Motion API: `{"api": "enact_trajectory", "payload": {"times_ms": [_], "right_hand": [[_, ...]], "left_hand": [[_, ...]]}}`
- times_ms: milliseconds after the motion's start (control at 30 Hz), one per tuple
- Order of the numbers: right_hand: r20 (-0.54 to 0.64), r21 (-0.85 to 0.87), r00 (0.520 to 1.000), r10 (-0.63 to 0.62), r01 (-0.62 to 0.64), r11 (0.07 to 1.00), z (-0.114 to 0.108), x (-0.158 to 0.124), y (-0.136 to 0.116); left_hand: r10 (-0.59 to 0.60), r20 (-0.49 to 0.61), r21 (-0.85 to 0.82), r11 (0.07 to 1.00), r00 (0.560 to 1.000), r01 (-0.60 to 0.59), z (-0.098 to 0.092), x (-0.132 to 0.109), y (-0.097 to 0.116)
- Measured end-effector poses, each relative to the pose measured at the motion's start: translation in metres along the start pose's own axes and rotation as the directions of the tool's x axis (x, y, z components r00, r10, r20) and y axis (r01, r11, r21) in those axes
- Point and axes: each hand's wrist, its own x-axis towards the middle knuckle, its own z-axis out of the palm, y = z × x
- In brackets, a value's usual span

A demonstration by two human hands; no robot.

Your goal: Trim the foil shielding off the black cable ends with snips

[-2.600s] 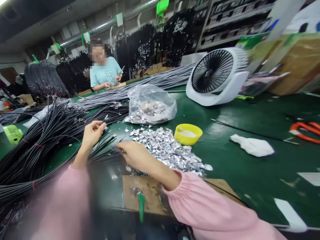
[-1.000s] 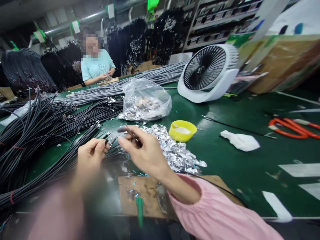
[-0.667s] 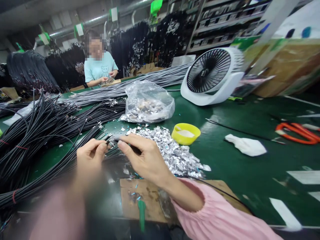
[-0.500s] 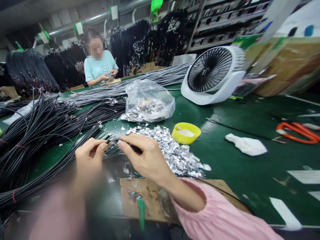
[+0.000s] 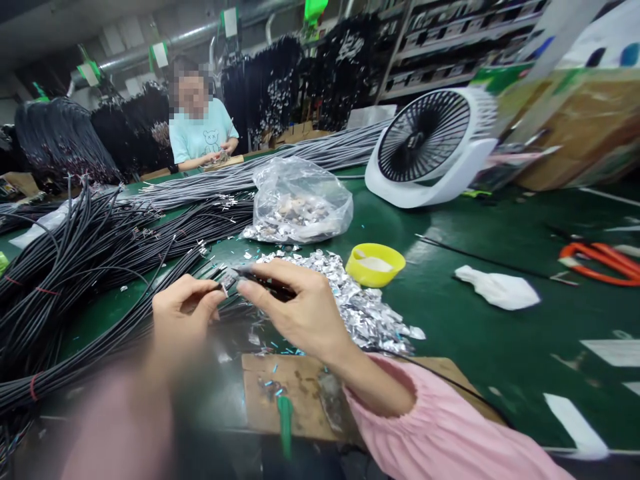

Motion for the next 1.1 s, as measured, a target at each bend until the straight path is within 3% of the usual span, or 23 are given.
{"api": "enact_trajectory", "payload": {"times_ms": [100, 233, 433, 533, 633, 767, 833, 933, 1000, 1100], "right_hand": [[0.042, 0.040, 0.998, 0.037, -0.039, 0.998, 0.000, 0.001, 0.002], [0.035, 0.046, 0.995, 0.093, -0.094, 0.994, -0.001, 0.002, 0.002], [0.034, 0.032, 0.999, -0.013, 0.012, 0.999, -0.001, -0.001, -0.001], [0.002, 0.039, 1.000, 0.006, -0.006, 0.999, 0.000, -0.003, 0.001], [0.022, 0.064, 1.000, 0.020, -0.022, 0.998, 0.000, -0.003, 0.003], [0.146, 0.106, 0.980, -0.131, 0.117, 0.988, -0.004, 0.004, 0.005], [0.112, 0.067, 0.985, -0.130, 0.123, 0.990, -0.008, 0.008, 0.006], [0.083, -0.002, 0.993, -0.080, 0.081, 0.997, -0.011, 0.010, 0.004], [0.117, -0.027, 0.984, -0.136, 0.140, 0.990, -0.009, 0.008, 0.002], [0.114, -0.035, 0.952, -0.285, 0.291, 0.956, -0.005, 0.003, 0.001]], "left_hand": [[0.134, -0.085, 0.095, 0.987, 0.987, -0.126, 0.001, 0.000, -0.002], [0.203, -0.094, 0.127, 0.973, 0.975, -0.191, 0.002, 0.000, -0.005], [0.278, -0.048, 0.182, 0.947, 0.959, -0.265, 0.005, -0.003, -0.004], [0.256, 0.015, 0.142, 0.956, 0.966, -0.256, 0.005, -0.004, -0.002], [0.206, 0.153, 0.060, 0.974, 0.967, -0.217, 0.003, -0.001, 0.001], [0.006, 0.412, -0.033, 0.999, 0.911, 0.008, -0.005, 0.004, 0.007], [-0.051, 0.411, -0.005, 0.998, 0.910, 0.059, -0.006, 0.005, 0.009], [-0.046, 0.319, 0.082, 0.996, 0.947, 0.021, -0.003, 0.002, 0.009], [-0.065, 0.293, 0.107, 0.994, 0.954, 0.035, 0.000, 0.001, 0.008], [-0.176, 0.283, 0.030, 0.984, 0.943, 0.175, 0.003, 0.002, 0.005]]}}
